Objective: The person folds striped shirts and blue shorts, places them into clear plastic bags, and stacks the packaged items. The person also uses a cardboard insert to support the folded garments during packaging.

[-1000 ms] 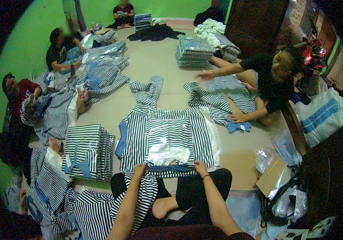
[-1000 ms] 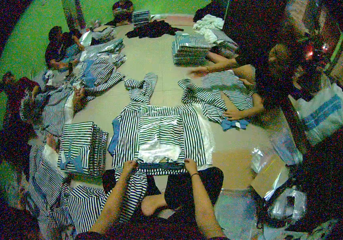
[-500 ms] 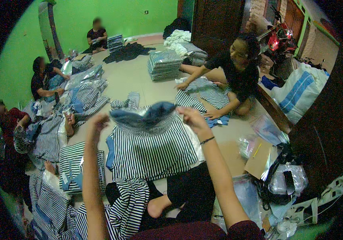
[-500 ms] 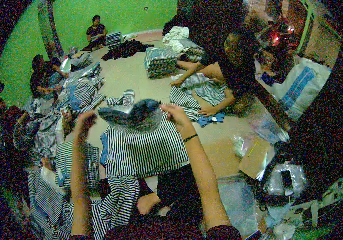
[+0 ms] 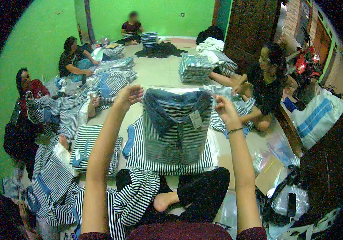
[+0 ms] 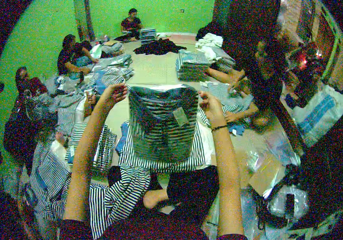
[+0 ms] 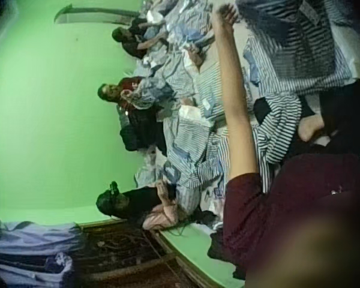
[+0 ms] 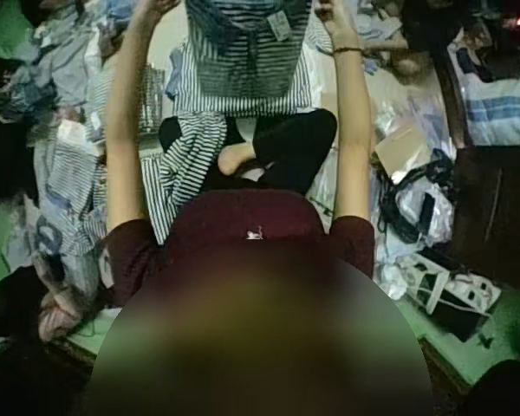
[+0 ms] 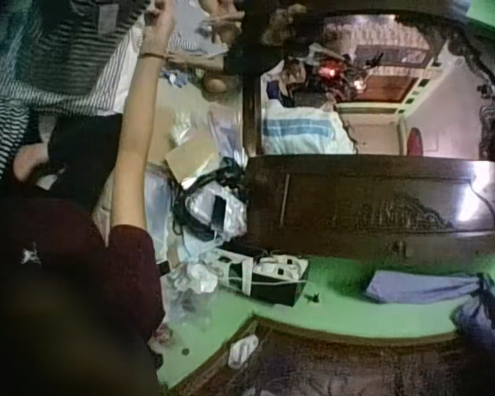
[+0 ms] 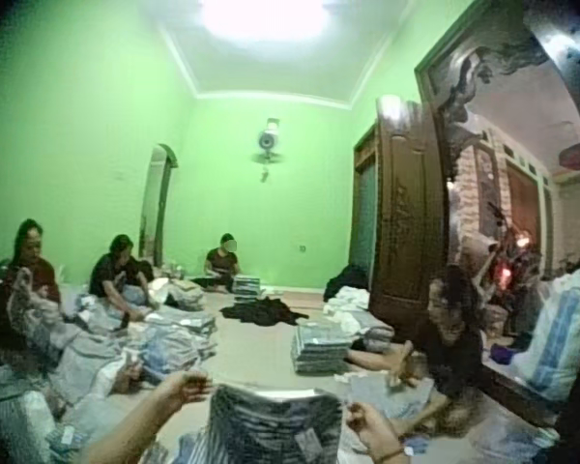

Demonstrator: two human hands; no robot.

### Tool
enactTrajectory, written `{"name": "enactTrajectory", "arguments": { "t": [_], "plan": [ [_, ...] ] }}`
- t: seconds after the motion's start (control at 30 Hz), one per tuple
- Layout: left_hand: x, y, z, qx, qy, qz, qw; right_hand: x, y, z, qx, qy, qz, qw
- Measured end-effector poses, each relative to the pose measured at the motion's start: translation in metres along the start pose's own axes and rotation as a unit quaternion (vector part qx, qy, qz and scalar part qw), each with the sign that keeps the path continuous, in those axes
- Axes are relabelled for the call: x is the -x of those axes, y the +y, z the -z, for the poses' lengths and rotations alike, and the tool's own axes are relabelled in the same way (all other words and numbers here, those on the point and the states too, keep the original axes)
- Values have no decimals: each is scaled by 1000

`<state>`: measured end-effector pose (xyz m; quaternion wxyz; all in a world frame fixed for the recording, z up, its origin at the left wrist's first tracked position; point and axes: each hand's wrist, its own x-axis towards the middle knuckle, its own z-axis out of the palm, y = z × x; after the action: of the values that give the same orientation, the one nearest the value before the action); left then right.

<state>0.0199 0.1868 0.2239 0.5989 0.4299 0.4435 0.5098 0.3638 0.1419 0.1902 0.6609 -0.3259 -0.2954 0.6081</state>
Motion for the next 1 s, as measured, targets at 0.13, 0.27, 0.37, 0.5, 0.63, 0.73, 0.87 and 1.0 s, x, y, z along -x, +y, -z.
{"name": "enactTrajectory", "arguments": {
  "t": [0.13,0.27,0.37,0.5,0.63,0.73,0.87,1.0],
  "plan": [
    [7,-8,1,-50,11,-76,996,-4,4,8,72,-9,71,995],
    [8,-77,18,-54,35,-52,997,7,53,52,181,25,68,981],
    [7,-169,48,-344,16,44,938,27,121,107,269,52,16,962],
    [47,-301,65,-648,-27,148,746,75,230,164,771,93,-58,628],
    [68,-355,47,-637,120,-42,760,103,279,171,774,-13,-69,630],
    [54,-358,27,-628,24,-218,747,103,294,147,675,-51,-16,736],
    [35,-360,1,-668,-18,-276,690,99,307,116,647,-116,23,753],
    [17,-354,-5,-695,-94,-346,624,92,318,102,674,-148,8,724]
  ]
}}
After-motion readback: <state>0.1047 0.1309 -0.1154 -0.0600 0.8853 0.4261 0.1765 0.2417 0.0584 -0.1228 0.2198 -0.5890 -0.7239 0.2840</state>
